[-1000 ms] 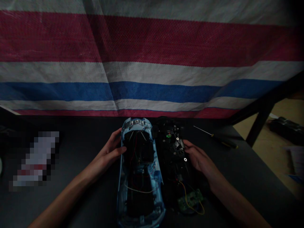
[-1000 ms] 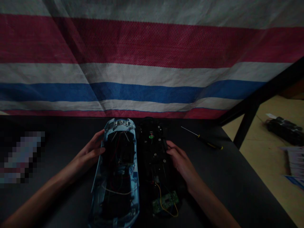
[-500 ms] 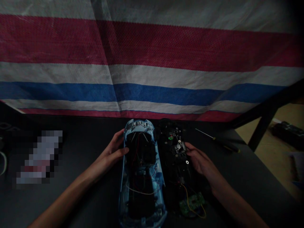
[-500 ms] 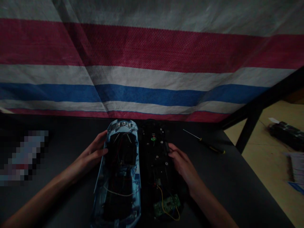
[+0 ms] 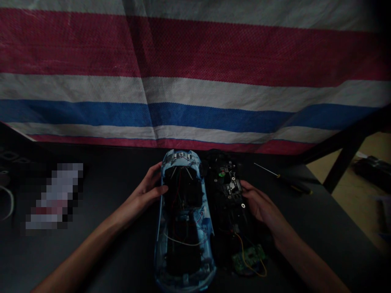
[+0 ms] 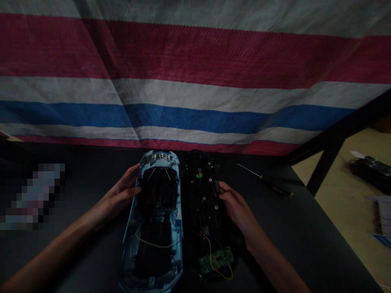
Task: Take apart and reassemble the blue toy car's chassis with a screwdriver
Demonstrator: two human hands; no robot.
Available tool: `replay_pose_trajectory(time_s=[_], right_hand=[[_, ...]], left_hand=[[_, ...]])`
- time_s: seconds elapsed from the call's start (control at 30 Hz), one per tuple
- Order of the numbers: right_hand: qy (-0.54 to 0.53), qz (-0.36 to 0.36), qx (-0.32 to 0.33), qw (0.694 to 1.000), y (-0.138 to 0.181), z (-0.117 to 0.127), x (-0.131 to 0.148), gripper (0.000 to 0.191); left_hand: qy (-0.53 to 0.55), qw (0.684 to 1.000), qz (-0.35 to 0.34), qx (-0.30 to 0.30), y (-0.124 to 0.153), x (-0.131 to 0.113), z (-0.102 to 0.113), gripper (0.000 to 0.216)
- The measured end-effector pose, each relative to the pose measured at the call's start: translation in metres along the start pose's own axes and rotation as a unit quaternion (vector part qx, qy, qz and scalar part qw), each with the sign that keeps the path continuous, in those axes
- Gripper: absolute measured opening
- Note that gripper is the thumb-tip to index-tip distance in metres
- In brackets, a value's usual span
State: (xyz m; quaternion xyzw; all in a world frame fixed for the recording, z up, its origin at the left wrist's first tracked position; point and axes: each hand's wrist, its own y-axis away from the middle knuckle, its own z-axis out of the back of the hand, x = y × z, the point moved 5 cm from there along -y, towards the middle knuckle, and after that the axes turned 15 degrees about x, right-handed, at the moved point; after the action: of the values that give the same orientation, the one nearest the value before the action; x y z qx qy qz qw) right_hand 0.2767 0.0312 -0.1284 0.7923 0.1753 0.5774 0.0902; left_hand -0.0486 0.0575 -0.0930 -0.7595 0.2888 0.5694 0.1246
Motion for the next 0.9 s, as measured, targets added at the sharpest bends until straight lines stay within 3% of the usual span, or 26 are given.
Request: replay_pose_trajectory(time_s=[0.37,0.57,0.9], right_hand=[[-0.001,0.002,0.037,0.999,0.0006,-0.0069,0.0012,0.030],[-0.009,-0.008,-0.018,1.000,0.0022,-0.0023,-0.0008,0.029],[-0.018,-0.015,0.004,1.000,0.0042,-0.0066,0.0029,0.033]], left_hand=[[-0.003,1.000,0.011,0.003,-0.0005,-0.0049,-0.0023,0.071],[0.007,1.000,0.015,-0.002,-0.0001,-0.0037,-0.0019,0.072],[0.006,1.000,0.017,-0.006,0.0016,-0.0046,-0.0028,0.066]])
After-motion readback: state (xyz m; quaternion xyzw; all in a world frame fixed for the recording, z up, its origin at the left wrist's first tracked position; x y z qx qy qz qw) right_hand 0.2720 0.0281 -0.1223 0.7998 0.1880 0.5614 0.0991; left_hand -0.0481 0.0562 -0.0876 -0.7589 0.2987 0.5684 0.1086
